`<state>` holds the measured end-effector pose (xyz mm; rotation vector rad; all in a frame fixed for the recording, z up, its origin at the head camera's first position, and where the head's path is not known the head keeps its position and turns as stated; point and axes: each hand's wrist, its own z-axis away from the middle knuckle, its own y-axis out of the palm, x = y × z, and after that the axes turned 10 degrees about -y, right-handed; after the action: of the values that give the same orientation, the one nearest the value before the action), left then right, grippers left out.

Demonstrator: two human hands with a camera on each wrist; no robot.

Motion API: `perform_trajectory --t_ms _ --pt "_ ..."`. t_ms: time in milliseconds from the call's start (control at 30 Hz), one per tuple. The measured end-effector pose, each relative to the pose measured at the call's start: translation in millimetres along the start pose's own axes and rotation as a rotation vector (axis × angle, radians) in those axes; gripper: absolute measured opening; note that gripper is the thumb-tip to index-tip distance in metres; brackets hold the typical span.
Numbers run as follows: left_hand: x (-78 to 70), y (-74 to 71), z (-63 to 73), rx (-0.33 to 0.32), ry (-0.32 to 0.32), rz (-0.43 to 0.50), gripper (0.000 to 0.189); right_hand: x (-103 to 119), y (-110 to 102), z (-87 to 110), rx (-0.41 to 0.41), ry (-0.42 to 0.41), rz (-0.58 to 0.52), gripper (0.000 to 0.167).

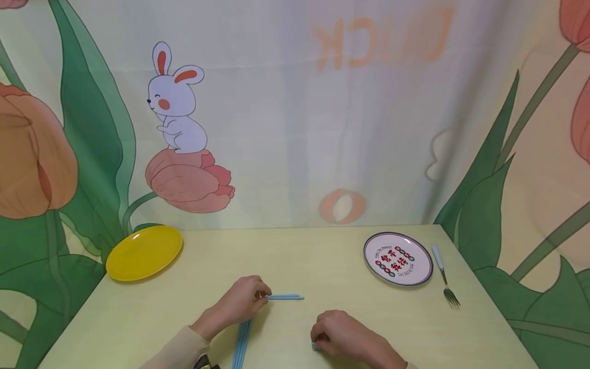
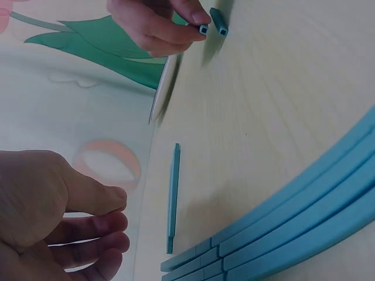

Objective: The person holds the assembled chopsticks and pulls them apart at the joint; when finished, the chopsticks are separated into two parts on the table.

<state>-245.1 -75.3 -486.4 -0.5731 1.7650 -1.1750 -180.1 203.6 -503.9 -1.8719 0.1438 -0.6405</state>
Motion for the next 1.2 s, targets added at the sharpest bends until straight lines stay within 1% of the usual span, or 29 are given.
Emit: perform_trajectory --t_ms 233,467,667,733,867,967,1100,1200 --pt "-3.0 -5.4 16.6 -0.013 -0.029 0.001 0.01 -0.1 0.2 -0.3 0.034 0.02 -0.024 0.007" --pt "-7.1 -11.5 37.3 0.002 -0.108 0.056 0.01 1.7 0.5 -0.3 0.058 0.046 -0.033 0.009" --pt "-6.5 -10.8 55.3 0.013 -0.163 0.11 0.009 1.2 -1.4 0.3 0.07 0.06 -0.019 0.009" --pt "-5.8 -10.1 61.0 0.027 -0.189 0.125 0.009 0.2 -2.0 0.4 0.072 0.058 -0.013 0.009" --pt "-4.7 -9.0 72.4 0.051 -0.273 0.138 0.011 -2.3 -1.9 0.2 0.08 0.067 -0.018 0.007" --pt "-5.0 -7.7 79.5 0.084 -0.378 0.142 0.013 -3.7 -0.9 0.2 0.081 0.08 -0.018 0.007" --pt "-5.1 -3.5 87.1 0.155 -0.511 0.172 0.014 -3.5 -0.6 0.3 0.088 0.108 -0.03 0.007" --pt "-4.3 0.2 93.1 0.169 -0.567 0.18 0.014 -2.7 -1.3 -1.2 0.104 0.142 -0.069 0.007"
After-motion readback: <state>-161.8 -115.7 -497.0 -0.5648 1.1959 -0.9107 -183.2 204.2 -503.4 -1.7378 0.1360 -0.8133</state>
